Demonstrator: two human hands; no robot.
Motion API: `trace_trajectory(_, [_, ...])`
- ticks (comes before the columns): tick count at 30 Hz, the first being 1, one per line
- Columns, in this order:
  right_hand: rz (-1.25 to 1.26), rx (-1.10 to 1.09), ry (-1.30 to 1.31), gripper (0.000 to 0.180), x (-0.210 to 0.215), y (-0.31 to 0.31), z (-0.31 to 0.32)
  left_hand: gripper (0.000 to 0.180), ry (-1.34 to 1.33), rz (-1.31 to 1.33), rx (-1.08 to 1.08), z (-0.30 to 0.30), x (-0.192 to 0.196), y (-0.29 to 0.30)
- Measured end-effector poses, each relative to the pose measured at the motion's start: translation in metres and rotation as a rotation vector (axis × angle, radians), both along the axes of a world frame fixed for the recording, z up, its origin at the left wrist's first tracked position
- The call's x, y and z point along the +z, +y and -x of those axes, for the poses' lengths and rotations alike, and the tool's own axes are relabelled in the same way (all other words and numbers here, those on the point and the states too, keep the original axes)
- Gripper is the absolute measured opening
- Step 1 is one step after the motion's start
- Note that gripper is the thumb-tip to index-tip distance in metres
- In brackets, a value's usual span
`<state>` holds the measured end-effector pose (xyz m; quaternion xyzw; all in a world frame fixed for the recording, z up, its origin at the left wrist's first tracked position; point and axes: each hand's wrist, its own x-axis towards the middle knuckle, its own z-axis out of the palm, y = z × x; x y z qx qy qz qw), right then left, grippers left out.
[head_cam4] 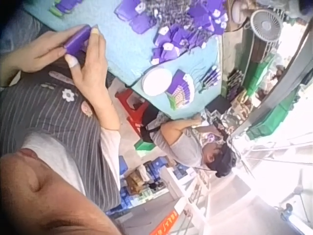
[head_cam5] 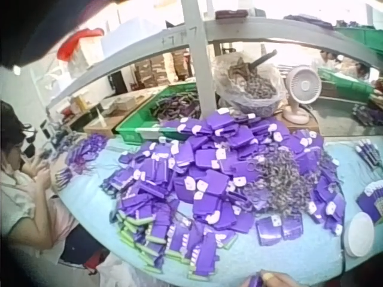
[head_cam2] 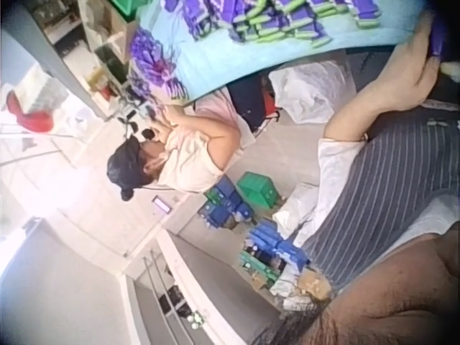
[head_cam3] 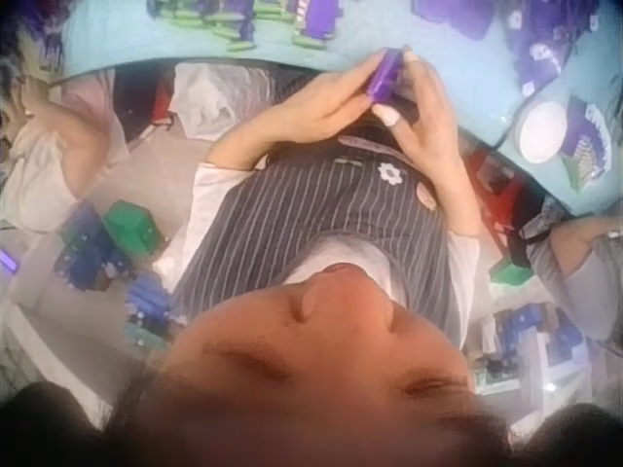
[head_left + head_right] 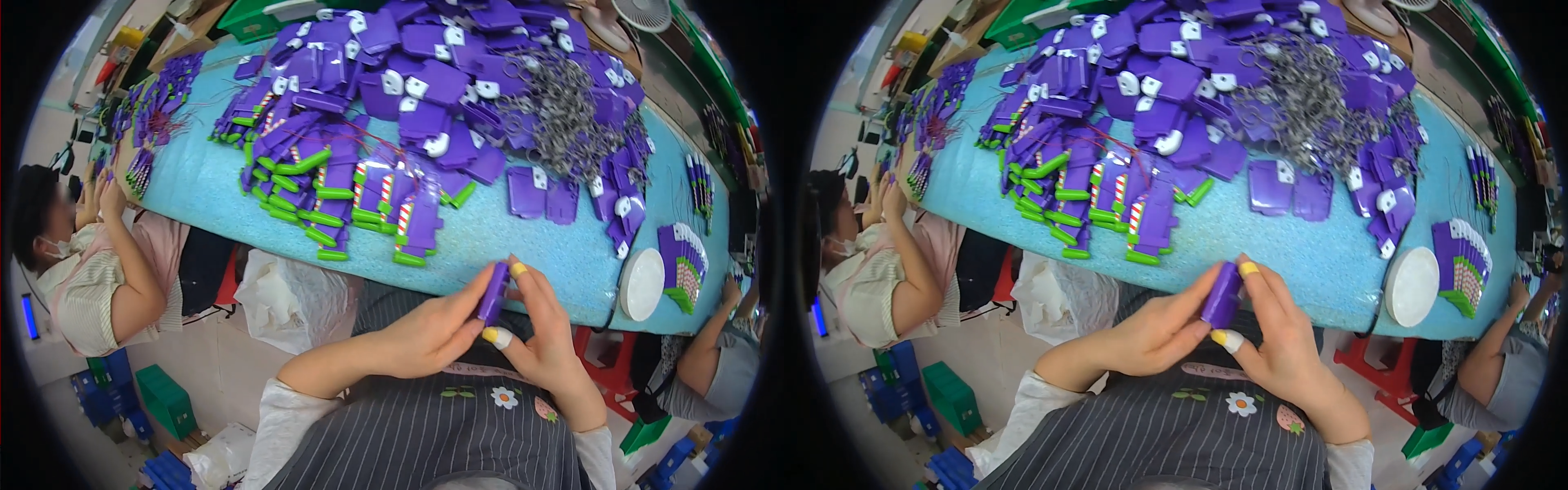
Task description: The person assembles toy components by inserting metal rings and wires into plastic housing pieces and attaching plastic covers onto them by hand.
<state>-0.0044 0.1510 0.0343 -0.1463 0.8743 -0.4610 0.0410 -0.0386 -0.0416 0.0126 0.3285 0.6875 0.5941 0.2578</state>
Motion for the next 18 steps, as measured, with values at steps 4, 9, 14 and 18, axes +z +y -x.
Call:
trace_trajectory(4, [-0.107,-0.031,0.128,0.075,-0.007,-0.012,-0.01,0.063,0.004,0.122,0.072,-0.008,-0.002,-0.003])
trace_trajectory(9, [-0.173,-0.012,0.272,0.072,-0.013,-0.014,-0.01,0.055,-0.193,0.044,0.193,-0.006,0.008,-0.004])
trace_trajectory(14, [-0.147,-0.044,0.401,0.065,-0.02,-0.023,-0.005,0.049,-0.262,0.027,0.25,-0.005,0.006,-0.008])
trace_trajectory(18, [-0.122,-0.095,0.414,0.062,-0.026,-0.023,-0.008,0.043,-0.123,-0.059,0.334,-0.005,0.004,-0.002])
